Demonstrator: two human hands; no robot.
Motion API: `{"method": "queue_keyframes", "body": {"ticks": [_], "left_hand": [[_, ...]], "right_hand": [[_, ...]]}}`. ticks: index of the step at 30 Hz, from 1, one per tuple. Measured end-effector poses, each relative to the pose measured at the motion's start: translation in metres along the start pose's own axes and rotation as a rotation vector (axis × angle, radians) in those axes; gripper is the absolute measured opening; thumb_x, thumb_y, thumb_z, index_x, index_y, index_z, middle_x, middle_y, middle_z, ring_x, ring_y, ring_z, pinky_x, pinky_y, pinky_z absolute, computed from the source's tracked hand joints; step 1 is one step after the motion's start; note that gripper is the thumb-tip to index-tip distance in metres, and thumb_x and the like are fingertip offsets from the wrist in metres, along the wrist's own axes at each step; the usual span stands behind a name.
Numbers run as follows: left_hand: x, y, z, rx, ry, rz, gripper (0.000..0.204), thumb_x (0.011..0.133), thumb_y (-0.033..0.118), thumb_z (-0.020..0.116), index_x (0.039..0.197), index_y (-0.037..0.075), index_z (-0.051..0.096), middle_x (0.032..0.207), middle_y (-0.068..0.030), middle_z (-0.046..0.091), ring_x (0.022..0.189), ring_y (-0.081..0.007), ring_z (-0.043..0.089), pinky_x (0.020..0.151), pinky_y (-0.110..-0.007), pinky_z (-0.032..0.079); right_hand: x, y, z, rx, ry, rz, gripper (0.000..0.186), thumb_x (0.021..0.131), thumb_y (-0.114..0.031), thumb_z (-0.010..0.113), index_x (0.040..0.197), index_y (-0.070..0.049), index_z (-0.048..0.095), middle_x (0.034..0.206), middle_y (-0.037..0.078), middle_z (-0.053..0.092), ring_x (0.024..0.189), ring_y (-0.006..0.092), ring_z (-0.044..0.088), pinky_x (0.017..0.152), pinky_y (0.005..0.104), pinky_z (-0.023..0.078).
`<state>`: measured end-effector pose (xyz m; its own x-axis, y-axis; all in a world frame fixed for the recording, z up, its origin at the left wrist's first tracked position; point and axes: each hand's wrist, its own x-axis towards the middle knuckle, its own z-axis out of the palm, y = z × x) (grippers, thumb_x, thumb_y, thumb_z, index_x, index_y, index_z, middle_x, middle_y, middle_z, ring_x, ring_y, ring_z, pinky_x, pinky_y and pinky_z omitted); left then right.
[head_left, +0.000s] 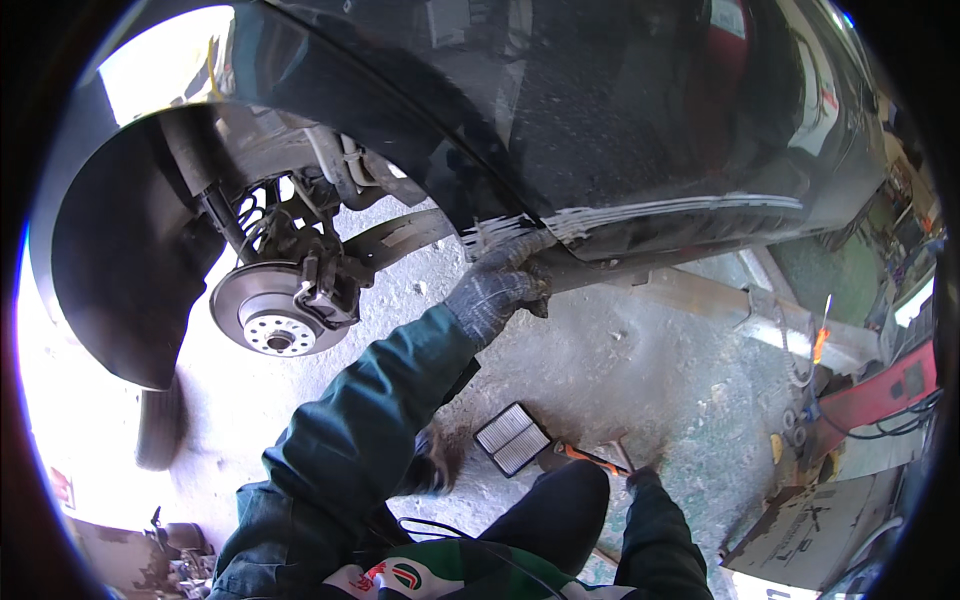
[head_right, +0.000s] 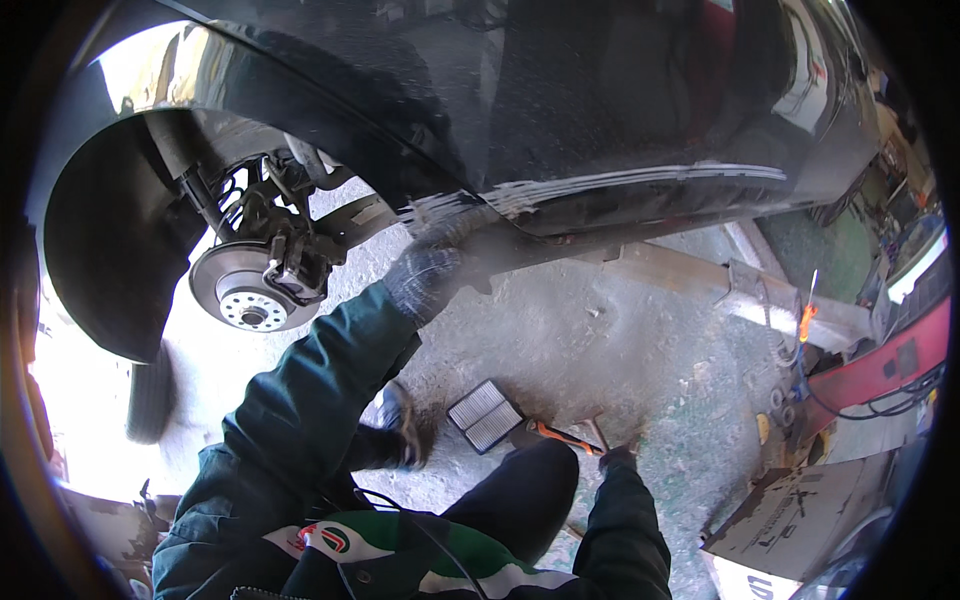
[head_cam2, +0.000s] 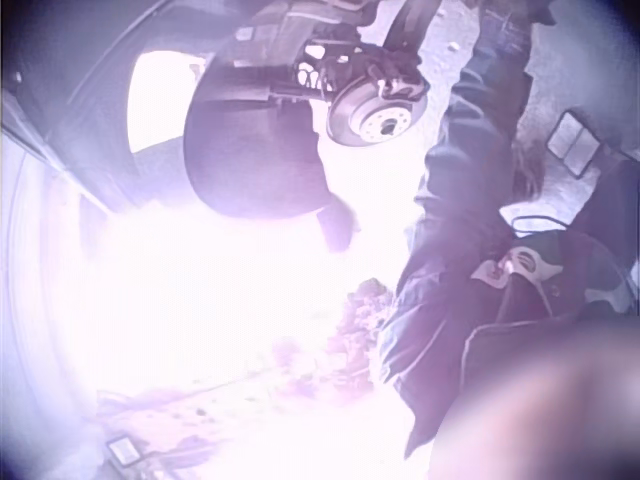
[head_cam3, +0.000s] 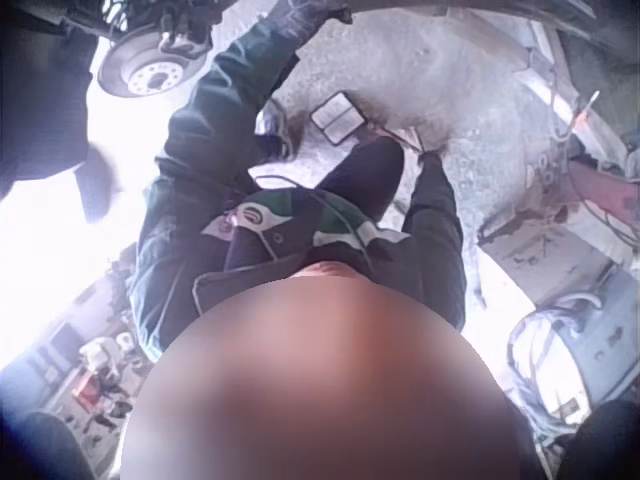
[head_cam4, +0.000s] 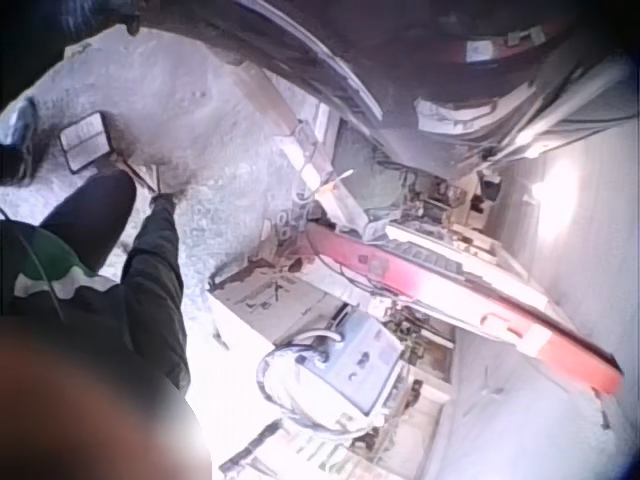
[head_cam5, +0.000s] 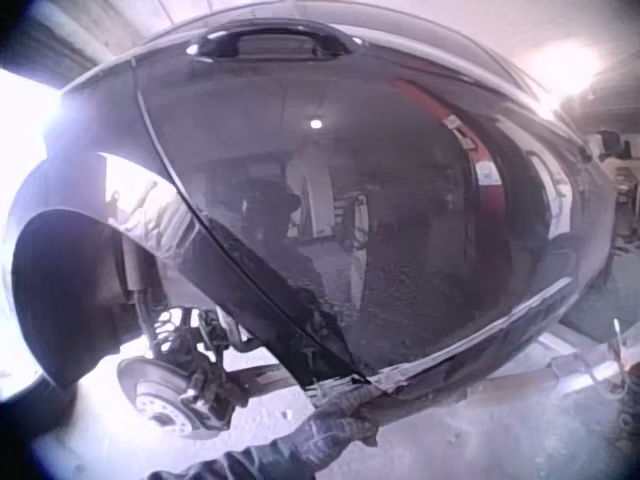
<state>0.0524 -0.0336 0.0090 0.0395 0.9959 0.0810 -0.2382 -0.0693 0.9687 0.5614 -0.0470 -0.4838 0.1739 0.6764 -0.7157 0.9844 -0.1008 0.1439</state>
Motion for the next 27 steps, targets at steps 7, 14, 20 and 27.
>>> {"method": "queue_keyframes", "body": {"ticks": [7,14,20,27], "left_hand": [[0.016,-0.035,-0.019,-0.002,-0.074,0.000,0.054,0.087,0.008,0.066,0.138,0.000,0.051,0.098,-0.0104,0.062,0.083,-0.0213,0.063,0.075,-0.034,0.054],[0.032,-0.069,-0.023,0.060,-0.149,0.136,0.049,0.087,0.013,0.066,0.134,0.001,0.054,0.093,-0.0110,0.062,0.078,-0.0203,0.062,0.075,-0.035,0.053],[-0.004,-0.114,-0.020,0.281,0.155,0.395,0.031,0.089,0.021,0.069,0.113,0.001,0.065,0.090,-0.0122,0.065,0.079,-0.0222,0.063,0.075,-0.036,0.052],[-0.041,-0.224,-0.032,0.189,-0.194,-0.543,0.039,0.098,0.043,0.059,0.099,0.005,0.068,0.082,-0.0110,0.067,0.070,-0.0235,0.065,0.065,-0.039,0.053]], "right_hand": [[-0.067,-0.042,-0.099,-0.085,0.073,-0.208,0.037,0.087,-0.035,0.062,0.101,-0.002,0.073,0.106,0.026,0.069,0.104,0.0385,0.068,0.090,0.0449,0.053],[-0.093,-0.110,-0.120,0.330,0.234,-0.240,0.029,0.084,-0.024,0.071,0.106,-0.005,0.074,0.082,0.017,0.072,0.064,0.0264,0.068,0.059,0.0407,0.054],[-0.189,-0.148,-0.125,1.215,0.205,-0.428,0.036,0.087,-0.009,0.068,0.122,-0.002,0.061,0.070,0.008,0.062,0.047,0.0176,0.055,0.044,0.0338,0.044],[-0.342,-0.232,-0.139,0.819,0.627,-0.529,0.040,0.094,-0.011,0.064,0.132,-0.002,0.055,0.081,0.008,0.065,0.063,0.0159,0.062,0.055,0.0317,0.049]]}}
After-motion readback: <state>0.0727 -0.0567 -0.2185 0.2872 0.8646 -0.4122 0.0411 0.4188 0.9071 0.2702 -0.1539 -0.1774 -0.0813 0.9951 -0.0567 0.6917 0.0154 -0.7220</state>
